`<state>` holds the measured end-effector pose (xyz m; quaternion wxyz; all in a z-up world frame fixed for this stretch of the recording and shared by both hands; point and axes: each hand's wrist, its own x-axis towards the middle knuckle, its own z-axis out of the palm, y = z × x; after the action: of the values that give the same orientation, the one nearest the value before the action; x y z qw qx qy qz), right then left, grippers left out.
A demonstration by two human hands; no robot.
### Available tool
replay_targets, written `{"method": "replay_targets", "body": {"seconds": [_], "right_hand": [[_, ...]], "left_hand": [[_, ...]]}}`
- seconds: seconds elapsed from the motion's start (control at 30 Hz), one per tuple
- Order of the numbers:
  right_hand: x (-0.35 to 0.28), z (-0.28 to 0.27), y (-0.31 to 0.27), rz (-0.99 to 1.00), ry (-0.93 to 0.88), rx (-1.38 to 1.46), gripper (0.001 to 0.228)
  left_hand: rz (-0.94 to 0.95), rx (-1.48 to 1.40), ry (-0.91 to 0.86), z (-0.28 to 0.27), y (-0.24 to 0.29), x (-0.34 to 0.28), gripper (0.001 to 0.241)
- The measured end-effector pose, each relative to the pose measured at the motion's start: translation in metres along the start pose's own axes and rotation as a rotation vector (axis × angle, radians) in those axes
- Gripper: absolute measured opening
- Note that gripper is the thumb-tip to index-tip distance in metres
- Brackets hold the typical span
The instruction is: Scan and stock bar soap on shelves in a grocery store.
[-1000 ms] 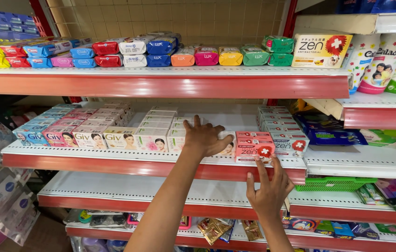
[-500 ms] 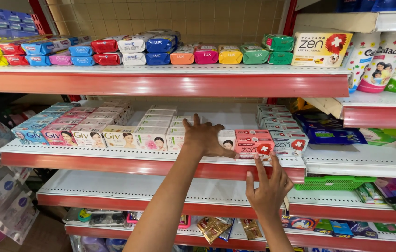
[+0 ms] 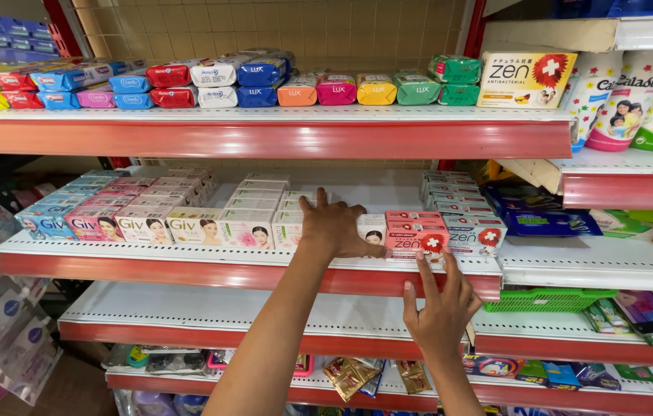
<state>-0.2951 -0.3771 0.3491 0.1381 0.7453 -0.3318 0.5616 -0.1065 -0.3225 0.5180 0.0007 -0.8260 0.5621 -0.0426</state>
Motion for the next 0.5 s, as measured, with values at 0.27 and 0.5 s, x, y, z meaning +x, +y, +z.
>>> {"method": "replay_targets", "body": {"seconds": [0.27,0.5], "right_hand": [[0.0013,-0.0004,-0.0012,0.016,-0.038,-0.023,0.055],[0.0030,-0.0021,-0.0028,0.016,-0.053,-0.018,0.056]], "left_hand": [[-0.005,-0.011,0.029,0.0052,-0.0019,0.0032,0.114],[-0.010,-0.023,0.046,0.0079,-0.0022,0.0053,0.109]]}}
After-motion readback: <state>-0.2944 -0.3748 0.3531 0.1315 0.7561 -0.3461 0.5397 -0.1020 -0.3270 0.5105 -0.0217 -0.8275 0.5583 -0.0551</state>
